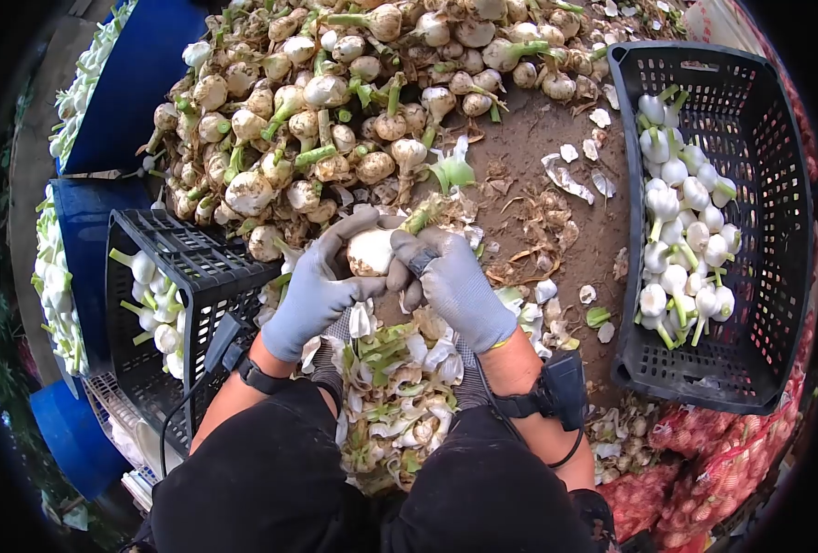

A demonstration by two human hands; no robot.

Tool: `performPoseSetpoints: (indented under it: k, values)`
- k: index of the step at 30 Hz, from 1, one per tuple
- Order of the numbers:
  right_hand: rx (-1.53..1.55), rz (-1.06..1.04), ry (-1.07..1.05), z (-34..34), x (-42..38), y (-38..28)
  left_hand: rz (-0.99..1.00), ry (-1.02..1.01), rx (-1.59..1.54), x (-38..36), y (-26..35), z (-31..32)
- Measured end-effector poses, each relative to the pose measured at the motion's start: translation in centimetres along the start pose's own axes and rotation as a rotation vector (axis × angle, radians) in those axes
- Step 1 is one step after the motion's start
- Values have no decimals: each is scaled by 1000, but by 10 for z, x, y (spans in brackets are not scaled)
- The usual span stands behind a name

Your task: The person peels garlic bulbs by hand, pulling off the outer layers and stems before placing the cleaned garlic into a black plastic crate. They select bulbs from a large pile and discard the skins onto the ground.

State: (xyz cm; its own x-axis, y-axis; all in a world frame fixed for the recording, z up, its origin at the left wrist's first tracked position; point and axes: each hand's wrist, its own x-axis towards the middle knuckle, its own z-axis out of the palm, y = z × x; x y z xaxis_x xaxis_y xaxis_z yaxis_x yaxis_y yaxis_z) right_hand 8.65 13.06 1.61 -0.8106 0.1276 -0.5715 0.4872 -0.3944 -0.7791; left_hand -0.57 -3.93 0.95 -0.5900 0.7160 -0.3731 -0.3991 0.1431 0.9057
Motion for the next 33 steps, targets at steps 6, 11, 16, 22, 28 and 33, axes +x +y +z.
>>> performPoseSetpoints:
  k: [6, 11, 16, 22, 28, 33]
  values:
    - [-123, -65, 57, 0, -2, -4, -163, -75, -309, -3, 2, -3]
    - [-804, -480, 257, -1, 1, 16, -224, -218, -645, -1, -7, -5]
    - [122, -52, -80, -3, -2, -8, -185, -84, -281, 1, 0, 1]
    - [-40, -23, -72, 2, -3, -9, -196, -46, -166, -7, 4, -5]
    - [40, 10, -70, 7, -7, -19, -42, -34, -250, -3, 6, 2]
    - [-12, 14, 55, 10, -7, -13, -11, 38, -30, -6, 3, 0]
